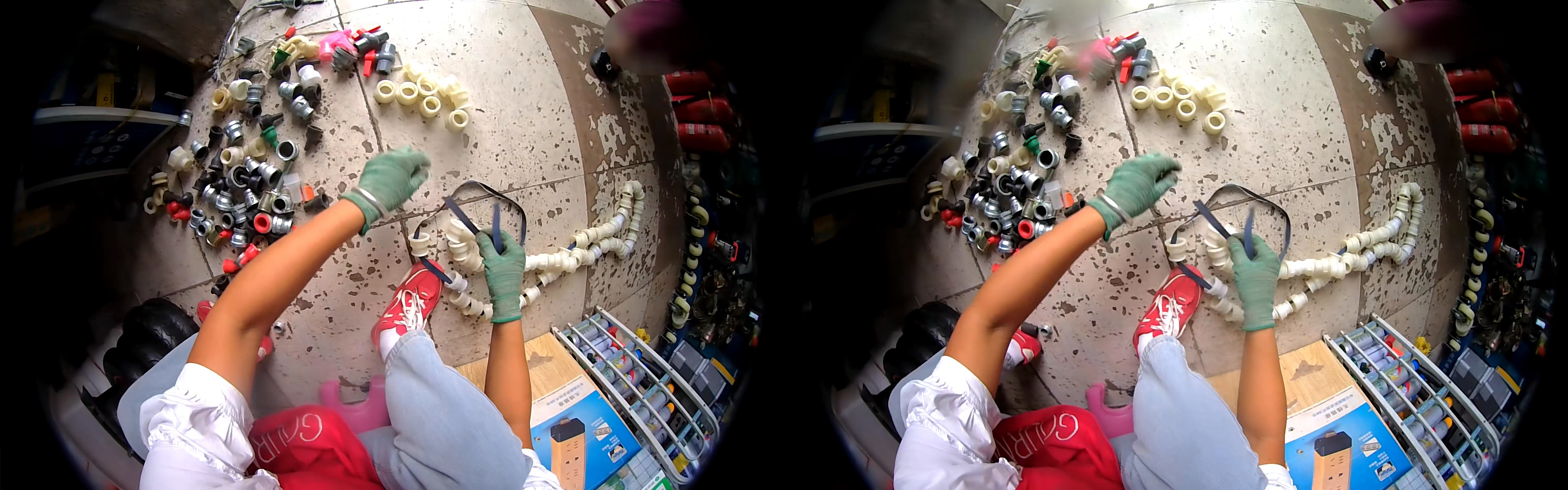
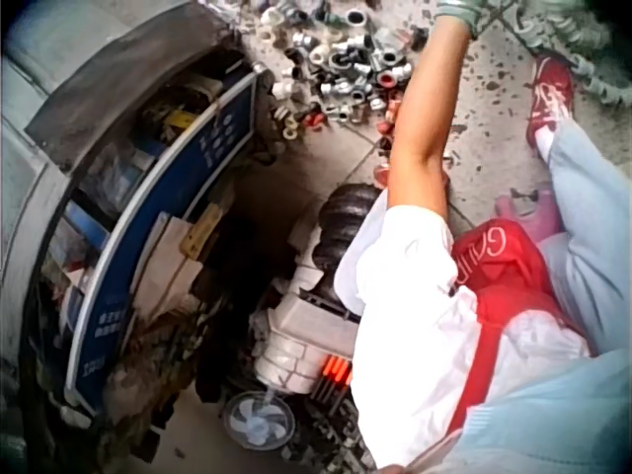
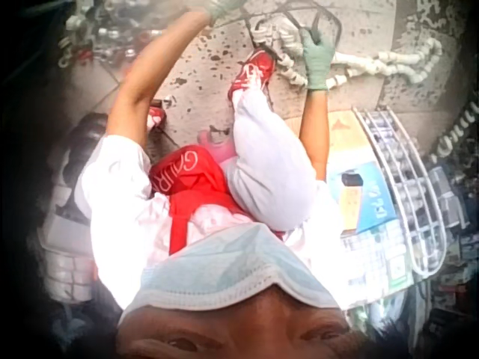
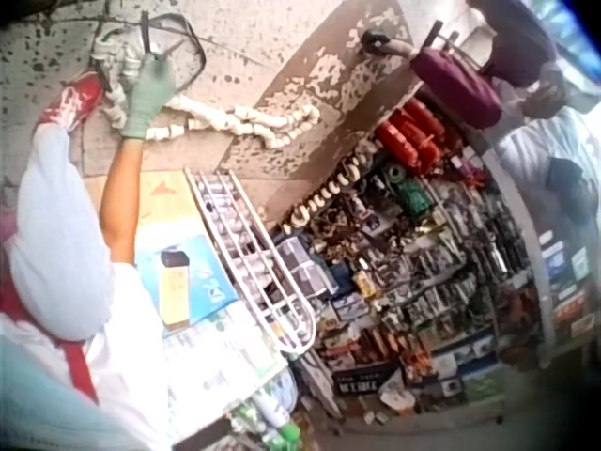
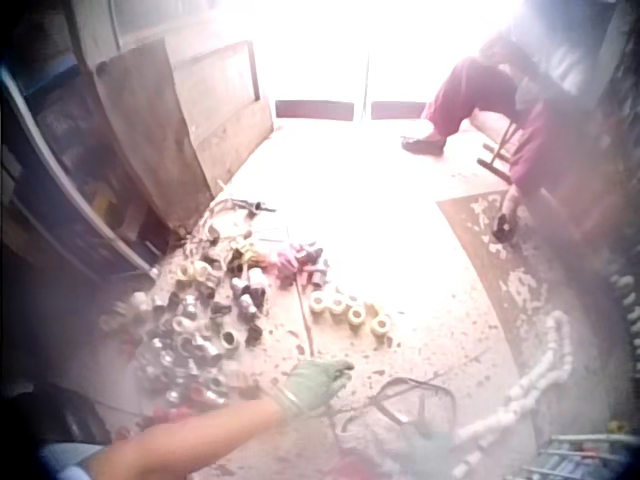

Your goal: The person sits on a small stool on the floor and uses a knife to cut white plastic pipe fittings. They then thread the cut fittings onto a black cable, creating a long chain of connected pieces. The person repeats this process, picking up fittings, cutting them, and adding them to the growing chain.

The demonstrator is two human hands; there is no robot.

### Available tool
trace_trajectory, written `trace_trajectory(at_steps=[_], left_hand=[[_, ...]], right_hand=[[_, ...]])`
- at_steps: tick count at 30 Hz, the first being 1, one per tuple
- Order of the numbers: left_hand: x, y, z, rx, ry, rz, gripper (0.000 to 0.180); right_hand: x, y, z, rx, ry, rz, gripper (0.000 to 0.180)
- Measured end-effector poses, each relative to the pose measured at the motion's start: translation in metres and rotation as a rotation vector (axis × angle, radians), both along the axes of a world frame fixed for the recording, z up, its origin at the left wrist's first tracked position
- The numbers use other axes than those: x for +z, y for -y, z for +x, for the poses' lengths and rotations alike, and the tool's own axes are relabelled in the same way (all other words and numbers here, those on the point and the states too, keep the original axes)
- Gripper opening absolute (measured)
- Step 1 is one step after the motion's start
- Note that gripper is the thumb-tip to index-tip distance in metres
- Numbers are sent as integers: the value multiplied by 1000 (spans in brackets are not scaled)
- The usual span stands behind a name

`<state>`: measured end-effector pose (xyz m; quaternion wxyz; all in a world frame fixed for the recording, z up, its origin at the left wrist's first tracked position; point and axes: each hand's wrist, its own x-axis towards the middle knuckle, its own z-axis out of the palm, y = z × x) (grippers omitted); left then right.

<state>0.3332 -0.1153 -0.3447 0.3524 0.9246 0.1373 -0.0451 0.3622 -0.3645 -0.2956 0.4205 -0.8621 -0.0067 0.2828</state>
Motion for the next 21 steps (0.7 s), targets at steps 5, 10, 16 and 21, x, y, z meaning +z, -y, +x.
trace_trajectory(at_steps=[5,10,16,21], left_hand=[[-11,-5,71,-58,201,534,54],[-24,-21,137,-115,85,640,85],[-28,-16,160,-329,-197,566,75],[-35,0,93,-360,-152,566,60]], right_hand=[[-2,20,-1,-185,-26,77,19],[5,36,-7,-217,-86,64,16],[1,51,-12,-261,-116,70,14],[10,27,-9,-194,-99,87,16]])
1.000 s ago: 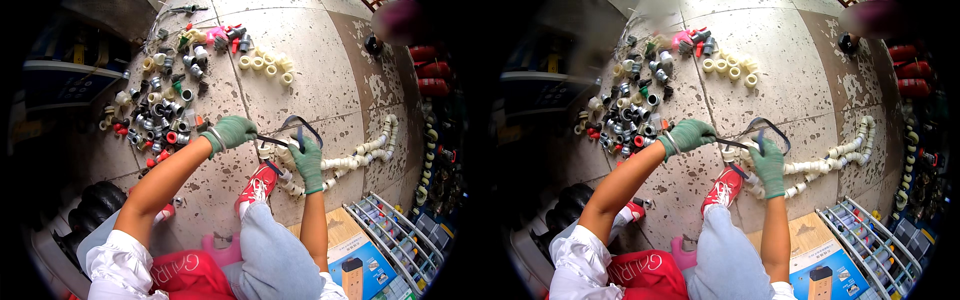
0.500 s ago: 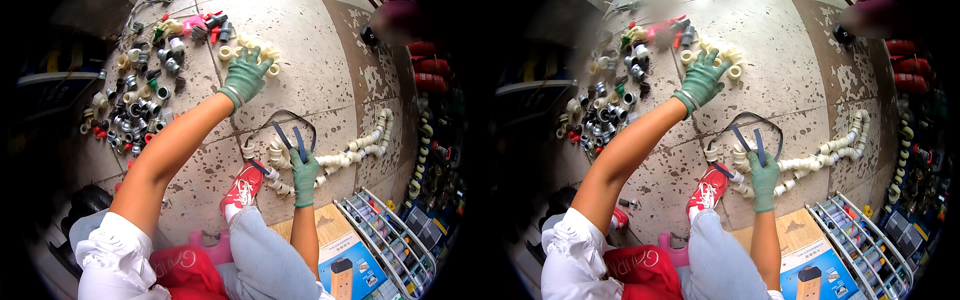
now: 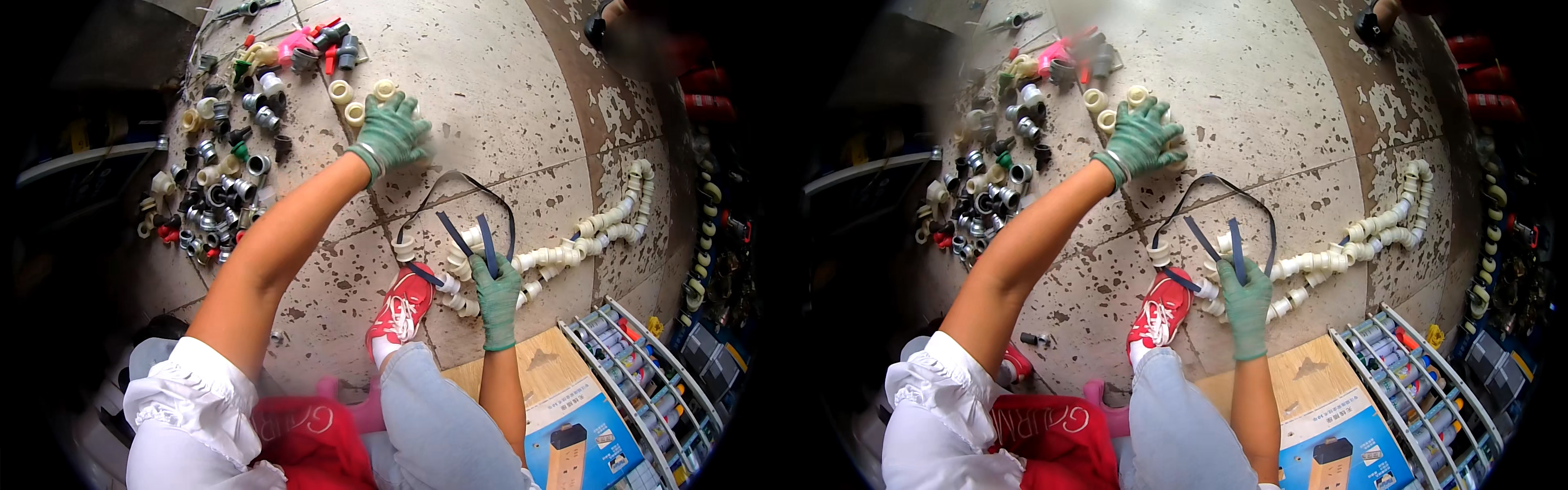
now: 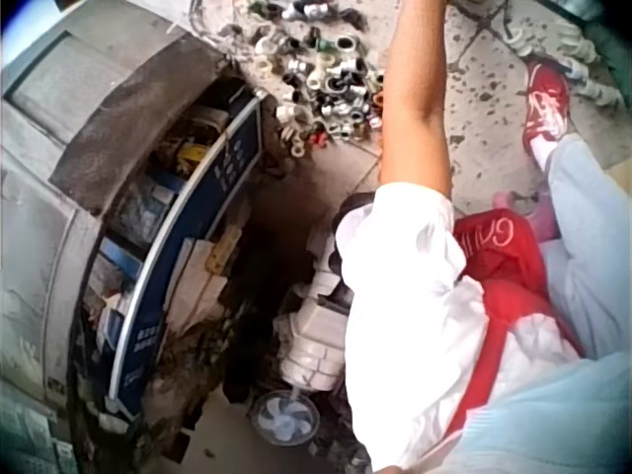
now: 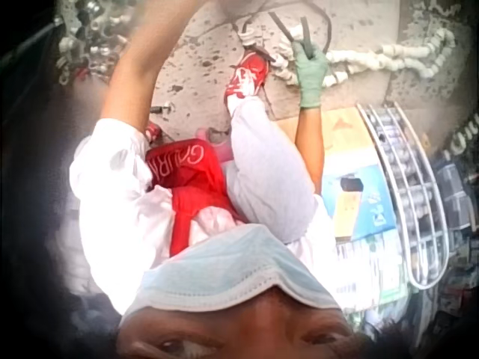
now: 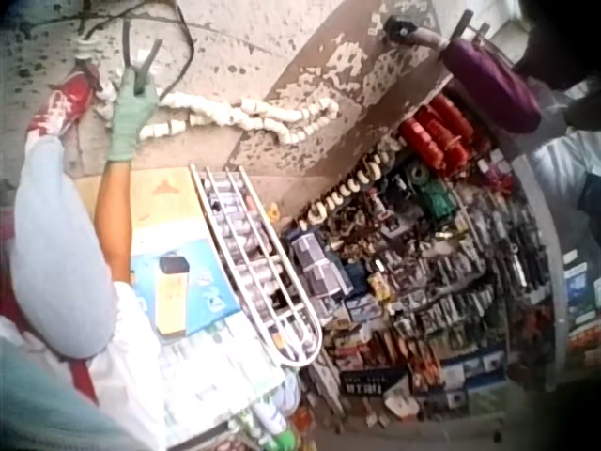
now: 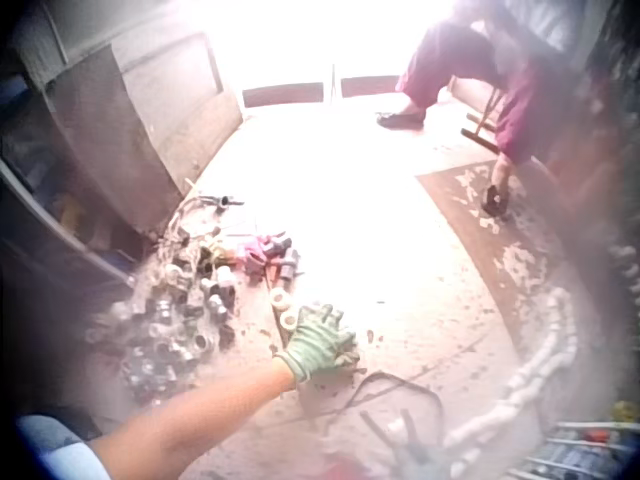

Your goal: The person sits on a small stool on the floor and uses a knife to cut white plastic pipe fittings. They then thread the cut fittings onto a black cable, creating a long chain of connected pieces. The person repeats this process, picking up fittings, cutting them, and adding them to the growing chain.

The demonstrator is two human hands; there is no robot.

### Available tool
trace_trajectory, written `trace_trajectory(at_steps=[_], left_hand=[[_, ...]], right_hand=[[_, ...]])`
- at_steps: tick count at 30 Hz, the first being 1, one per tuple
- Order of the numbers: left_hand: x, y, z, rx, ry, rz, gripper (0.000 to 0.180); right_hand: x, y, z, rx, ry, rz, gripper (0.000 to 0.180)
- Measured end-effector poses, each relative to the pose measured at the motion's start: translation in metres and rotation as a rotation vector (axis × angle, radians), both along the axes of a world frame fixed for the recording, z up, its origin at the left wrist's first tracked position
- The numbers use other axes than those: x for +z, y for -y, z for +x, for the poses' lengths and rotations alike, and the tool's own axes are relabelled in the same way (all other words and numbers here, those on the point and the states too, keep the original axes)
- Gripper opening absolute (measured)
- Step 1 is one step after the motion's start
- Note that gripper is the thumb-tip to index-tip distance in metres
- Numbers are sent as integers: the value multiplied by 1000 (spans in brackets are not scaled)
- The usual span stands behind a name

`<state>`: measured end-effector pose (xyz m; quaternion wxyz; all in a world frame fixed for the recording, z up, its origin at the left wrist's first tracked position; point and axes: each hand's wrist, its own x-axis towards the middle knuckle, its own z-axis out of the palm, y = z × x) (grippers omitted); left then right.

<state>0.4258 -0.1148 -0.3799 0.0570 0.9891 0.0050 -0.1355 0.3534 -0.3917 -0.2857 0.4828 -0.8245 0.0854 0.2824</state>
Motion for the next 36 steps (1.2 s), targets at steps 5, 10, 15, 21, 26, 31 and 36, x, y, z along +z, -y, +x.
trace_trajectory(at_steps=[5,10,15,21,26,31,36], left_hand=[[-6,16,-77,63,139,-70,44],[-12,21,-132,-127,435,-79,23],[-8,33,-164,-174,302,-156,18],[4,35,-217,298,65,-374,29],[49,40,-255,1153,-15,-1198,34],[26,53,-285,1507,296,-2073,40],[15,46,-286,1436,437,-2569,39]], right_hand=[[-9,-9,-12,6,35,41,16],[-7,-36,-19,15,37,115,13],[-9,-55,-26,-25,37,193,11],[-1,-80,-43,15,62,187,11],[-3,-84,-62,134,67,175,14],[-2,-79,-82,274,63,120,12],[24,-90,-90,225,-13,92,13]])
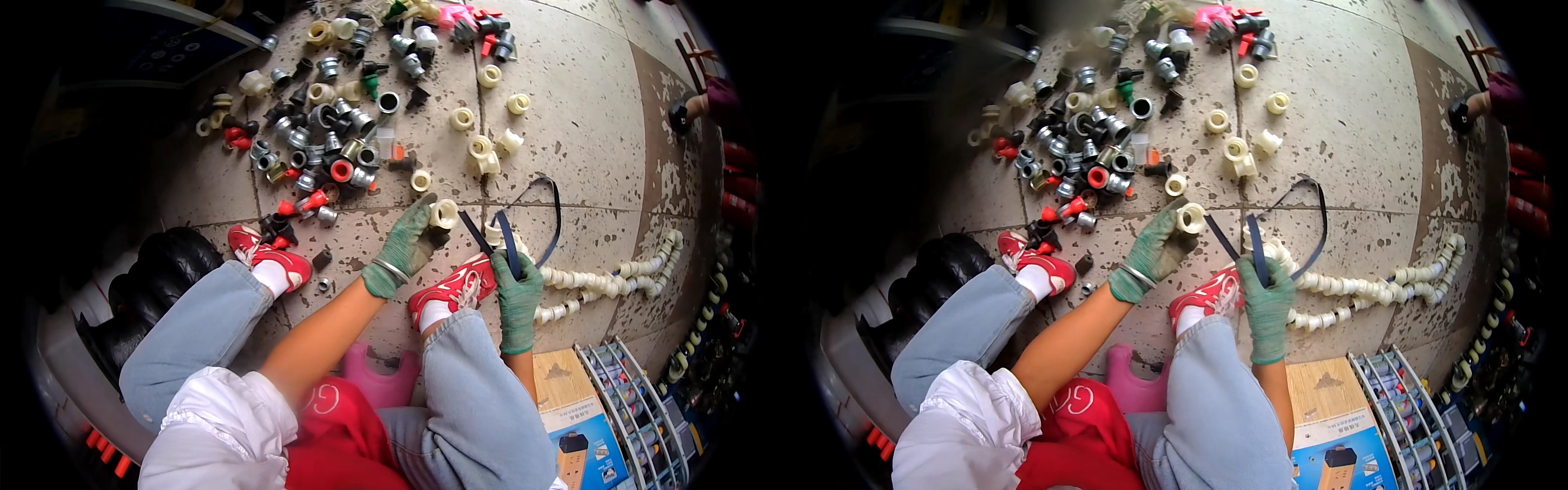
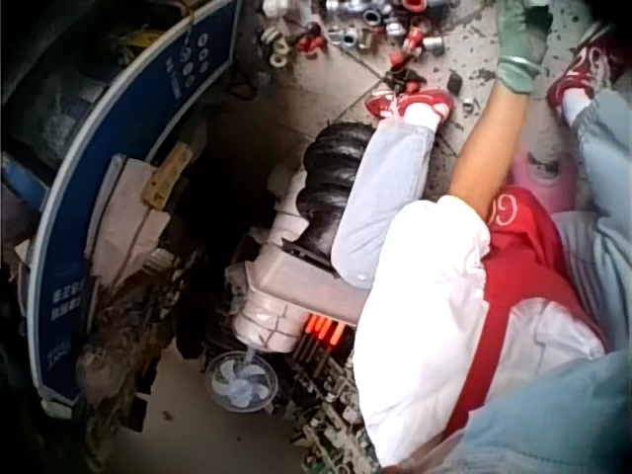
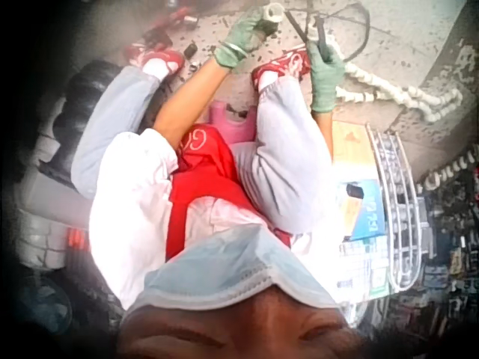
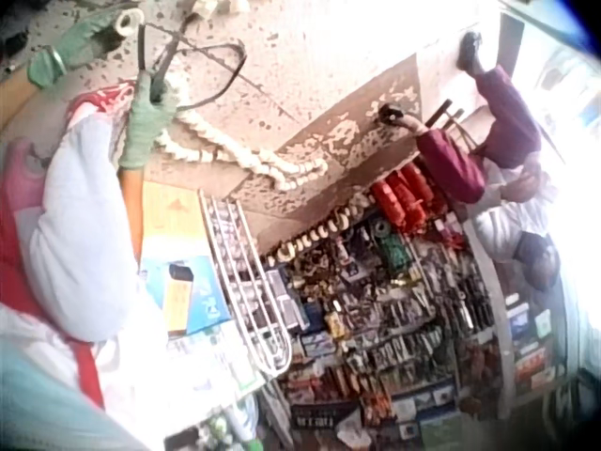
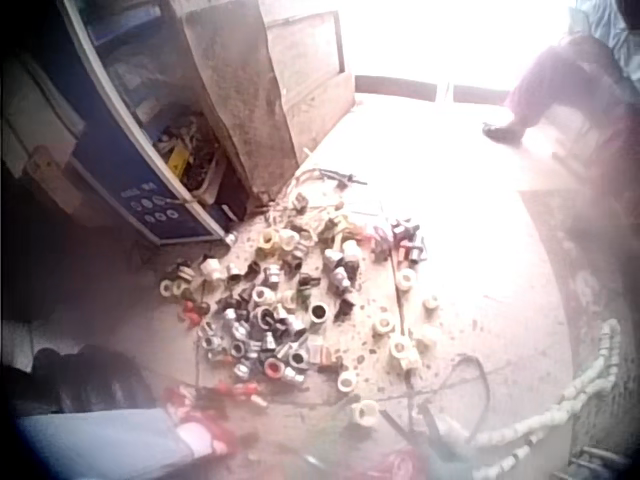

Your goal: The person sits on a small stool on the floor and uses a knife to cut white plastic pipe fittings. They then thread the cut fittings onto a black cable, creating a long chain of connected pieces. The person repeats this process, picking up fittings, cutting them, and adding them to the growing chain.

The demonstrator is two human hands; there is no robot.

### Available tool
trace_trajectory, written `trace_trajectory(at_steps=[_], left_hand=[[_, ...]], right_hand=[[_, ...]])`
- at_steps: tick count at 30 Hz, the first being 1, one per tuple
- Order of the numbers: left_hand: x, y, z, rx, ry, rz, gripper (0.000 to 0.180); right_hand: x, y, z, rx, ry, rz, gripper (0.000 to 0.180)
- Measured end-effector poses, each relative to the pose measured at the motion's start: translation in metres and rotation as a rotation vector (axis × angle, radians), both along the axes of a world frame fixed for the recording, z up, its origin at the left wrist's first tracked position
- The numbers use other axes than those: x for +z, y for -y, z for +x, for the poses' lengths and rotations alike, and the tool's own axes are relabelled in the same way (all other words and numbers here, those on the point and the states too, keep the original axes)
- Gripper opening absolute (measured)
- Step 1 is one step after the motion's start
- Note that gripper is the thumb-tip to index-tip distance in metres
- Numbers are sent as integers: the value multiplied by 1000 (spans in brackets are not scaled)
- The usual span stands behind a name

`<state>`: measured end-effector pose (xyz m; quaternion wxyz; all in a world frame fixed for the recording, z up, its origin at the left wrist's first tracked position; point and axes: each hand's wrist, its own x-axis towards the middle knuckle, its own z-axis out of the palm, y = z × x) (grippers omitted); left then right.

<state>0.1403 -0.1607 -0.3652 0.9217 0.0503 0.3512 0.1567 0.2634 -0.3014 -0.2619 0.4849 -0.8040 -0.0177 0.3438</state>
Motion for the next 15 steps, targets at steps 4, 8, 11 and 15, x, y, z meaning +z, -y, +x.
trace_trajectory(at_steps=[4,8,11,15], left_hand=[[0,-2,6,-64,-5,48,44],[17,2,17,-220,-73,239,55],[32,5,23,-312,-72,292,58],[34,9,29,-330,-184,373,42]], right_hand=[[4,-2,3,67,3,-58,14],[-6,-2,2,142,66,-151,16],[-14,-1,-2,99,68,-119,17],[-23,5,-6,70,89,-33,14]])
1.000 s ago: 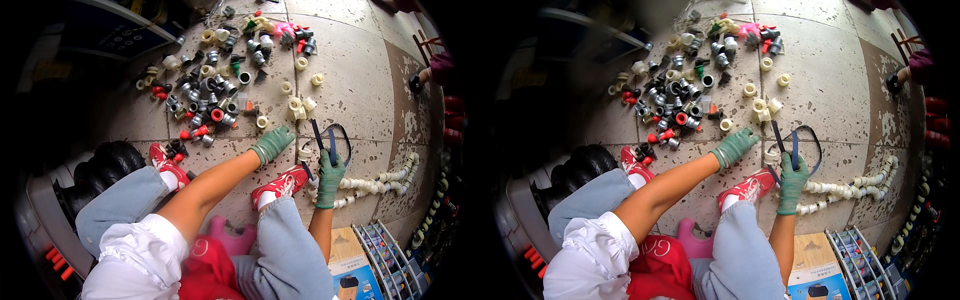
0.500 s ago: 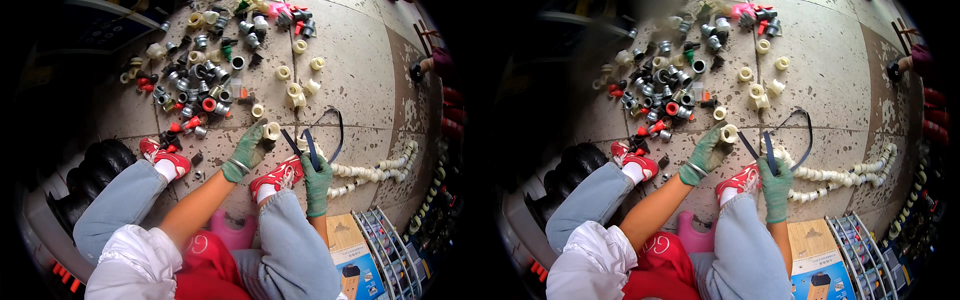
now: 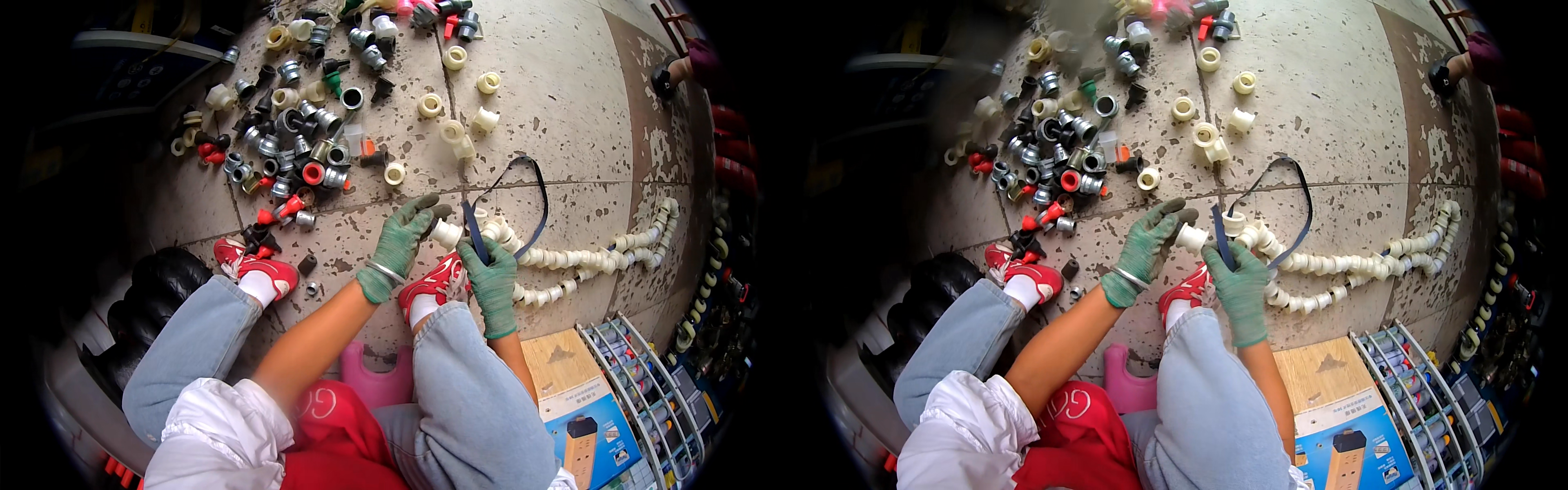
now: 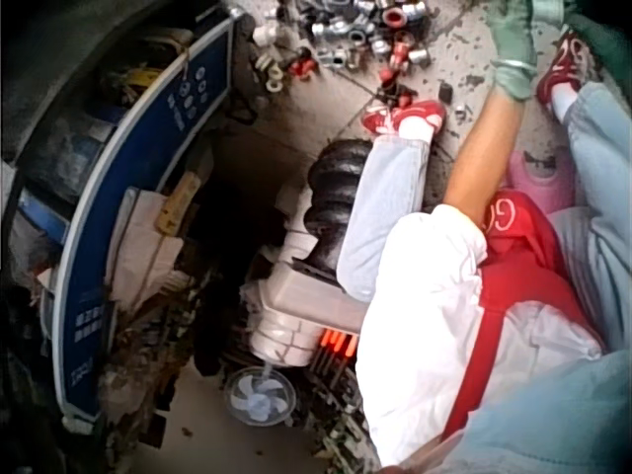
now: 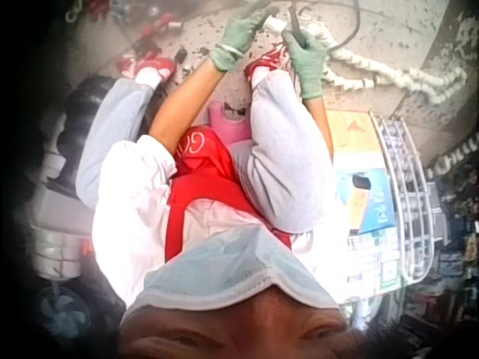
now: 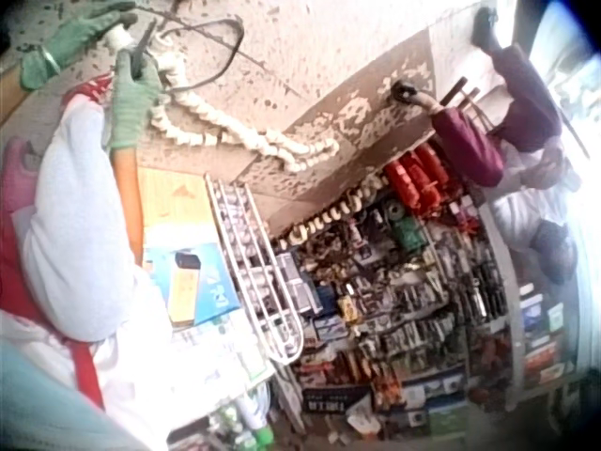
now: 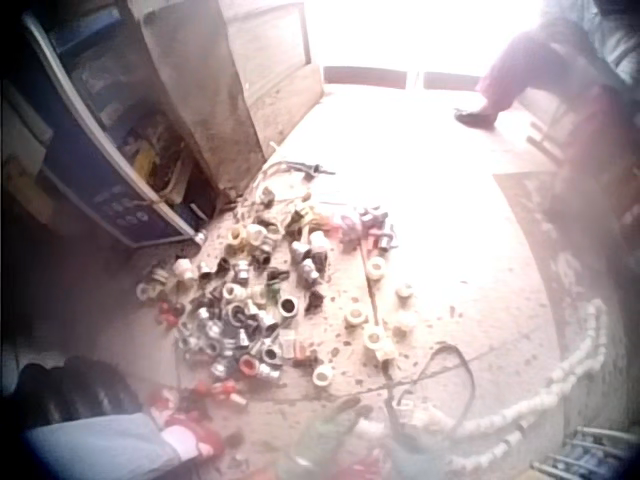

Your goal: The person sits on a small stool on the floor and uses a knife to cut white plastic pipe fittings. They then thread the cut fittings onto a black cable, creating a long chain of connected pieces. The person repeats this process, picking up fittings, cutting them, and adding them to the growing chain.

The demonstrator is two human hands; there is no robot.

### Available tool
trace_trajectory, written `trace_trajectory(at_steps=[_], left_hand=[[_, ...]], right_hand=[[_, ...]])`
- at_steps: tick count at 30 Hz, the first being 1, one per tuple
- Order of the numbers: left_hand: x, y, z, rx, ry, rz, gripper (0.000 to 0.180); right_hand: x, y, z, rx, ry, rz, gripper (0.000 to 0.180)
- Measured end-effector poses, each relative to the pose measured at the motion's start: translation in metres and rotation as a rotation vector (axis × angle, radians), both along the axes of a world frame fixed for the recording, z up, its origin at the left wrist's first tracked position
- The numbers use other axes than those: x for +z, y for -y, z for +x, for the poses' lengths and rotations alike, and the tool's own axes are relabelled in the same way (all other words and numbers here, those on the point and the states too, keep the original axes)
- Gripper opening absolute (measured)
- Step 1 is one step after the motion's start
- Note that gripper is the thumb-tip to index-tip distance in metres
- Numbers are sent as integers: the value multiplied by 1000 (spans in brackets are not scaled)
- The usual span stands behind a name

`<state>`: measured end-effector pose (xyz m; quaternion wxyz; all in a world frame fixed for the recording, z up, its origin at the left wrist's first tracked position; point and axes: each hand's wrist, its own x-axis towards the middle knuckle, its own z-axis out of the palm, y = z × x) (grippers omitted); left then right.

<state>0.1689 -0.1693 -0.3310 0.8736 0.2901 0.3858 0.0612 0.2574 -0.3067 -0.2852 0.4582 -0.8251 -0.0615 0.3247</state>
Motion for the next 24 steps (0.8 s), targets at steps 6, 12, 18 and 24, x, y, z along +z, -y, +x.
trace_trajectory(at_steps=[6,12,18,24], left_hand=[[37,-2,23,-405,157,726,28],[32,-40,77,50,109,458,23],[51,-35,102,-624,330,570,24],[11,-53,118,-308,34,771,27]], right_hand=[[15,-5,13,-149,-209,304,31],[3,15,31,179,-165,92,35],[3,7,32,-160,-233,448,39],[10,27,39,-337,-351,366,23]])
